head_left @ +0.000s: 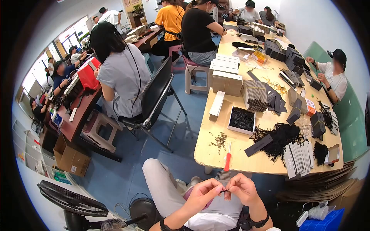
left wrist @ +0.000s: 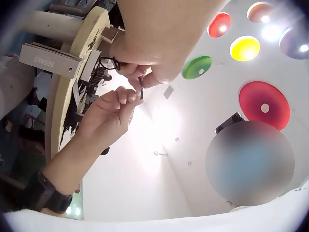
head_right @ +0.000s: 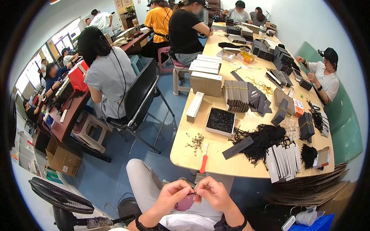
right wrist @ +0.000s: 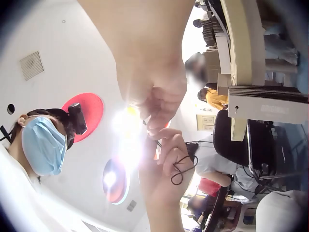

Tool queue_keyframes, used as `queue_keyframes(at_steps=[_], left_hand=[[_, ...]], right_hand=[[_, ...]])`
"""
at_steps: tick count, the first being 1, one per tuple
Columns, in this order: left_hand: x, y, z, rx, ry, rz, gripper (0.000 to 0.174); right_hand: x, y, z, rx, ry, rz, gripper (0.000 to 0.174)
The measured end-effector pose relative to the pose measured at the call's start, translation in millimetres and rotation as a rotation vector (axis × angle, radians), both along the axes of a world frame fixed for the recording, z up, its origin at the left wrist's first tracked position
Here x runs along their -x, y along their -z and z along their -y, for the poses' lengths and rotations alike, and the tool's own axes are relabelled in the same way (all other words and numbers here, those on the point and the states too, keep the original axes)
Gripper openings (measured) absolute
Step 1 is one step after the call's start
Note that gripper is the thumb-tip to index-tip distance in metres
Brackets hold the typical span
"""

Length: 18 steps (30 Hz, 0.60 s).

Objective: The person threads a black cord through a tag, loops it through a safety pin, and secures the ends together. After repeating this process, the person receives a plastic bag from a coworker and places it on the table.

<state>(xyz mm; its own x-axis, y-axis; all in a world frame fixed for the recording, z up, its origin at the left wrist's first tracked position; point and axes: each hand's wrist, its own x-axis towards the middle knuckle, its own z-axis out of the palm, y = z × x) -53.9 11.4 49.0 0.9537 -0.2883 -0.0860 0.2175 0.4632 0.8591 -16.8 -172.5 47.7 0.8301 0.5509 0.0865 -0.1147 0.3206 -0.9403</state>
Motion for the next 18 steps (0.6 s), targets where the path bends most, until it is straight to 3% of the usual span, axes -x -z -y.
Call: queue_keyframes(at_steps=[5, 10, 13, 15, 17, 18], left_hand=[[-4.8, -5.1, 7.7, 0.023, 0.012, -0.158, 0.018], [-6.7, 3.4, 15.7, -0.041, -0.062, -0.097, 0.017], [-10.2, 2.9, 10.2, -0.09, -0.002, -0.112, 0.017], [-11.6, 3.6, 6.1, -0.071, 0.035, -0.166, 0.017], [-13.4, 9.4, 3.0, 0.372, 0.097, -0.399, 0.018], [-11.7, 9.6, 6.0, 0.37, 0.098, -0.4, 0.018]], right_hand=[[-0.3, -1.4, 6.0, -0.072, -0.017, -0.159, 0.016], [-4.4, -3.4, 17.2, -0.043, 0.025, -0.188, 0.015], [-8.2, -1.4, 22.3, 0.07, 0.089, -0.177, 0.013], [-8.6, -1.9, 21.2, 0.276, 0.167, -0.155, 0.011], [-5.9, 2.4, 18.7, 0.374, 0.161, -0.065, 0.01], [-3.7, 4.4, 17.3, 0.473, 0.154, 0.025, 0.009]])
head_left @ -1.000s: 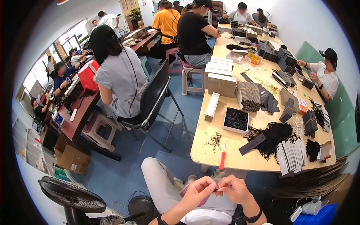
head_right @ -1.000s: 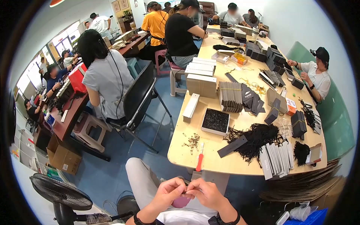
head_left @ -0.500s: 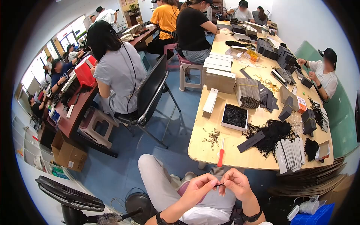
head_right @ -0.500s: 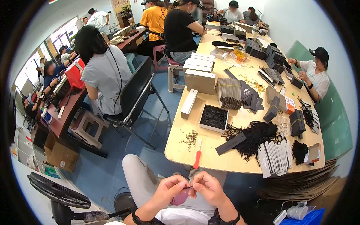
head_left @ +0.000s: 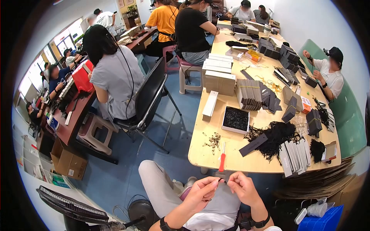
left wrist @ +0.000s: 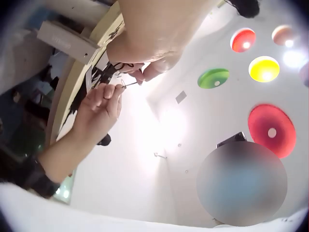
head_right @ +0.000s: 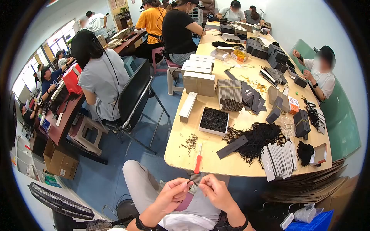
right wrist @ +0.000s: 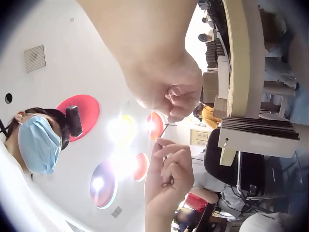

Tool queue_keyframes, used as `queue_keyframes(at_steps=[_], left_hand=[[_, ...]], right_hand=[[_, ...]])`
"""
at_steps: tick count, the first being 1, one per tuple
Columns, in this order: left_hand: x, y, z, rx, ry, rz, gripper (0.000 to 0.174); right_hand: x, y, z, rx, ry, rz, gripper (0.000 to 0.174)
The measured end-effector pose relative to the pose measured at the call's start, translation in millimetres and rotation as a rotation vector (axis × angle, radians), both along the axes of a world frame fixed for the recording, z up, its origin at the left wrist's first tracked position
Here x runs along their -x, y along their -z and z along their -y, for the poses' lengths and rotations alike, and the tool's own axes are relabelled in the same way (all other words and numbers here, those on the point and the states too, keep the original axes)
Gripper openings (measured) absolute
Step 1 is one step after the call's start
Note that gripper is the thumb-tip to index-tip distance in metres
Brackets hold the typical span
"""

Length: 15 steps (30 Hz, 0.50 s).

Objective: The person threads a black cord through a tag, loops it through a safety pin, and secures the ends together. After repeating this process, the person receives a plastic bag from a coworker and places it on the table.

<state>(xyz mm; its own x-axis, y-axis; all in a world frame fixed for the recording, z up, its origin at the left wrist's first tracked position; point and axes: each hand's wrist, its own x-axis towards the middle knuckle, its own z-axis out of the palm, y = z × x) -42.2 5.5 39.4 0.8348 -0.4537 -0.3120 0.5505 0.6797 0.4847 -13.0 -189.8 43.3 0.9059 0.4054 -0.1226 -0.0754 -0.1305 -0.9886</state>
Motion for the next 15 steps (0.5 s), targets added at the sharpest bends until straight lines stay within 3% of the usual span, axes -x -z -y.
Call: queue_keyframes(at_steps=[3, 5, 6, 8, 10, 11, 12, 13, 15], left_hand=[[3.6, 3.8, 18.2, -0.176, -0.139, 0.039, 0.021], [4.5, 9.6, 26.2, -0.816, -0.386, 0.544, 0.019], [7.6, 1.8, 21.0, -0.955, -0.27, 0.544, 0.011], [7.6, 4.8, 19.0, -0.946, -0.226, 0.592, 0.012], [6.5, 8.1, 17.8, -0.938, -0.184, 0.641, 0.012], [6.2, 9.8, 17.5, -0.685, -0.132, 0.47, 0.012], [6.0, 11.8, 16.7, -0.432, -0.079, 0.298, 0.012], [5.7, 14.4, 14.2, -0.431, -0.077, 0.298, 0.012], [5.5, 19.6, 8.6, -0.068, 0.02, 0.124, 0.013]], right_hand=[[7.4, -6.2, -2.7, 0.044, -0.021, 0.05, 0.01], [6.7, -12.4, -0.7, 0.071, -0.015, 0.067, 0.009], [5.7, -12.8, 0.8, 0.064, -0.012, 0.092, 0.009], [2.7, -12.3, 2.0, 0.059, -0.009, 0.113, 0.009], [-4.0, -9.2, 0.7, 0.069, -0.087, 0.406, 0.009], [-3.4, -10.0, 0.5, 0.07, -0.086, 0.406, 0.009], [-1.9, -11.0, -0.1, -0.037, -0.102, 0.23, 0.009], [-0.5, -11.4, -1.0, -0.144, -0.116, 0.053, 0.01], [0.7, -4.6, -3.9, -0.205, -0.12, -0.002, 0.01]])
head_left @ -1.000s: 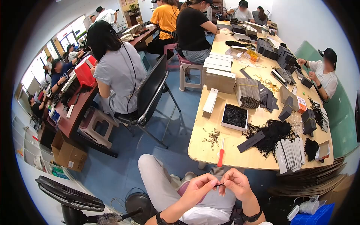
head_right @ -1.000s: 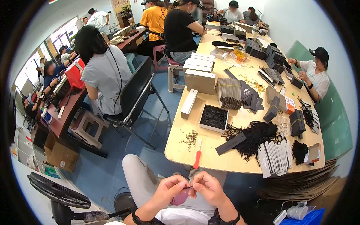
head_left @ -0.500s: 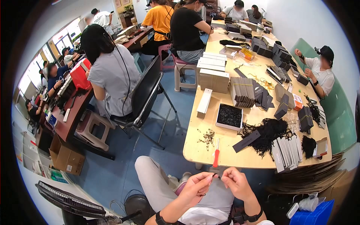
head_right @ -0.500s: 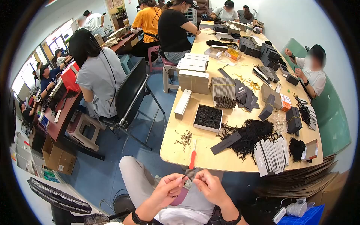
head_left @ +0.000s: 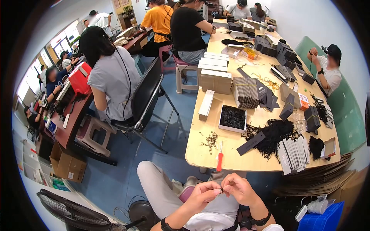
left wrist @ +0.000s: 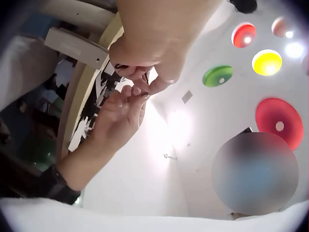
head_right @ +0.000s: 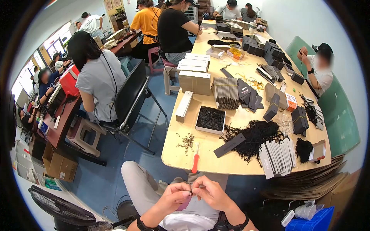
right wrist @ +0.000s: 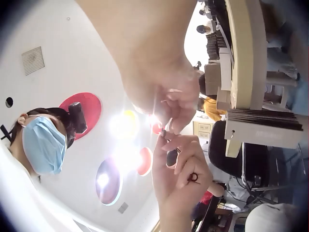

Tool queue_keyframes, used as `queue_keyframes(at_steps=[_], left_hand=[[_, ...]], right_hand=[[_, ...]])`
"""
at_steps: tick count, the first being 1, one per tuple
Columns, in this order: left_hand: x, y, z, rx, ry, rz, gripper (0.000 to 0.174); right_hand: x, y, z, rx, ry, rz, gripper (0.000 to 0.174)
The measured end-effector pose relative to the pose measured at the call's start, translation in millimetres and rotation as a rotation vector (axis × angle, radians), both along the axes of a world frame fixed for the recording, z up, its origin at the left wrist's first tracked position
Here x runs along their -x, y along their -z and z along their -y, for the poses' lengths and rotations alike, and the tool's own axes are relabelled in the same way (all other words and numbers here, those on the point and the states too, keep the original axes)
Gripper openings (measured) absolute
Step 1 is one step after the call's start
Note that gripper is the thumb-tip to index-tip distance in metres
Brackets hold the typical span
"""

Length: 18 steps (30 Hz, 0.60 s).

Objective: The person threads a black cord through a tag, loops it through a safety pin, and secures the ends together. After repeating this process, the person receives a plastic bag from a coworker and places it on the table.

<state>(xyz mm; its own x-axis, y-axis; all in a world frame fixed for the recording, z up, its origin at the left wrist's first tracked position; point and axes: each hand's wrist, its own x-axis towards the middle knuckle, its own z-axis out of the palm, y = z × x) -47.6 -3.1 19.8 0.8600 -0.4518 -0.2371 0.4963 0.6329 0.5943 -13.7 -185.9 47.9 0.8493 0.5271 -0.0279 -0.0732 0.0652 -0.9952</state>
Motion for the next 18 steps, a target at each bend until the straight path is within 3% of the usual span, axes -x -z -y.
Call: queue_keyframes(at_steps=[2, 5, 7, 13, 16, 18], left_hand=[[1.4, 2.0, 0.9, 0.094, 0.017, -0.053, 0.012], [0.9, -1.0, 1.0, 0.216, 0.033, -0.145, 0.012], [-0.7, -5.2, 0.7, 0.245, 0.03, -0.183, 0.011], [0.5, -13.3, -1.6, 0.086, -0.063, -0.085, 0.012], [0.5, -16.1, 0.5, -0.074, -0.167, -0.036, 0.01], [-0.4, -15.9, 5.8, -0.312, -0.293, 0.187, 0.01]], right_hand=[[1.1, 1.3, -2.5, -0.058, -0.011, -0.058, 0.01], [3.3, -0.7, -6.9, 0.097, 0.003, 0.031, 0.011], [3.0, 1.3, -10.1, 0.318, 0.081, 0.548, 0.014], [3.5, -21.8, -11.1, 0.581, 0.094, 0.932, 0.027], [2.6, -20.8, -11.6, 0.544, 0.14, 0.94, 0.023], [2.0, -16.2, -12.8, 0.456, 0.178, 0.876, 0.02]])
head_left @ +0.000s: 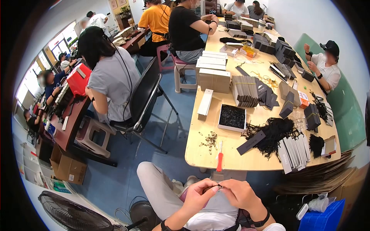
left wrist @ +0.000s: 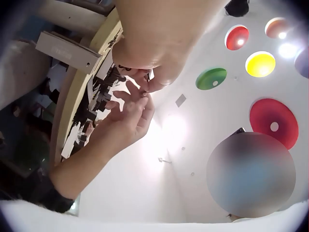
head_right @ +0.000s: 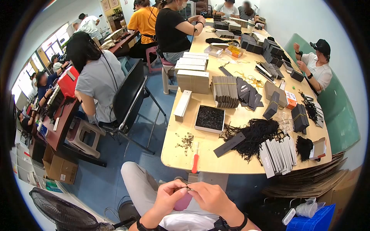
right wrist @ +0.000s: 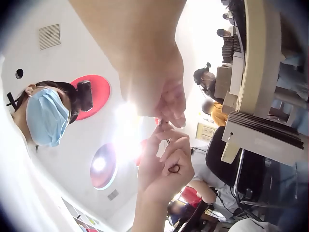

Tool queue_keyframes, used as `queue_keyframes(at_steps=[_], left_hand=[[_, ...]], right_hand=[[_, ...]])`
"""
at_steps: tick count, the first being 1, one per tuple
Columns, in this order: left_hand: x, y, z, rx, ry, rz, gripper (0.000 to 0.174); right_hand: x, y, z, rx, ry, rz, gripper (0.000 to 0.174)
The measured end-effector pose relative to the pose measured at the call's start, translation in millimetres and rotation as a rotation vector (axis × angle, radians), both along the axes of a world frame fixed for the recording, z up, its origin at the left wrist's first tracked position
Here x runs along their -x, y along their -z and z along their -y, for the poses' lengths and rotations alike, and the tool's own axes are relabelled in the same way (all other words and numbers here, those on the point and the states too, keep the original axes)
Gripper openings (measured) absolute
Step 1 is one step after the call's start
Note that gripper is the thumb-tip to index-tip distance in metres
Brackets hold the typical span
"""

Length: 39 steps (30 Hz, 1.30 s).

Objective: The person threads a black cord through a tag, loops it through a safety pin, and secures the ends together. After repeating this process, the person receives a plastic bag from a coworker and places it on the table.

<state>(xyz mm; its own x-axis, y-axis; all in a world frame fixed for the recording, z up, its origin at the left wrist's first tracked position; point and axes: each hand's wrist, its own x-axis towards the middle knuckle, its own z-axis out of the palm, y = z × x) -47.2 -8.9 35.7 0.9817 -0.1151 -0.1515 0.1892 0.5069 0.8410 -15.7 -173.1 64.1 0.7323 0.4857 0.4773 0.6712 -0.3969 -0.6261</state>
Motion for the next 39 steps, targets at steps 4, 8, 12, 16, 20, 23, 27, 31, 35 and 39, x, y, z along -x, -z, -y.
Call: queue_keyframes(at_steps=[4, 8, 12, 16, 20, 23, 27, 31, 35, 39], left_hand=[[2.3, -3.4, 1.7, -0.274, -0.081, 0.127, 0.008], [0.3, -10.1, 6.1, -0.581, -0.229, 0.251, 0.008], [-2.4, -17.4, 8.9, -0.944, -0.338, 0.427, 0.012], [-5.0, -10.6, 8.1, -1.012, -0.368, 0.532, 0.012], [-4.9, -8.5, 0.6, -0.84, -0.195, 0.382, 0.01], [-6.0, -7.5, -2.0, -0.391, -0.048, 0.084, 0.008], [-8.7, 1.9, -16.9, 0.357, 0.239, -0.373, 0.007], [-5.8, 3.8, -11.1, 0.45, 0.172, -0.471, 0.008], [-3.5, 3.5, -8.8, 0.444, 0.13, -0.48, 0.007], [-1.9, 0.8, -5.7, 0.41, 0.079, -0.471, 0.009]], right_hand=[[3.7, 14.7, -9.3, -0.201, 0.102, -0.035, 0.016], [8.7, 13.5, -15.8, -0.113, 0.19, 0.016, 0.016], [4.1, 9.1, -16.0, 0.018, 0.21, 0.049, 0.015], [1.2, 7.9, -9.4, 0.039, 0.15, -0.122, 0.011], [-0.1, 6.5, -3.1, 0.003, 0.098, -0.358, 0.009], [-1.9, 5.4, -3.0, -0.068, 0.058, -0.486, 0.007], [-3.6, 7.9, -7.6, -0.024, 0.069, -0.225, 0.008], [-1.1, 13.9, -7.9, 0.118, 0.111, 0.061, 0.022], [-2.8, 16.6, -8.9, 0.067, 0.109, 0.137, 0.031], [-6.2, 19.9, -4.1, 0.051, 0.085, 0.141, 0.031]])
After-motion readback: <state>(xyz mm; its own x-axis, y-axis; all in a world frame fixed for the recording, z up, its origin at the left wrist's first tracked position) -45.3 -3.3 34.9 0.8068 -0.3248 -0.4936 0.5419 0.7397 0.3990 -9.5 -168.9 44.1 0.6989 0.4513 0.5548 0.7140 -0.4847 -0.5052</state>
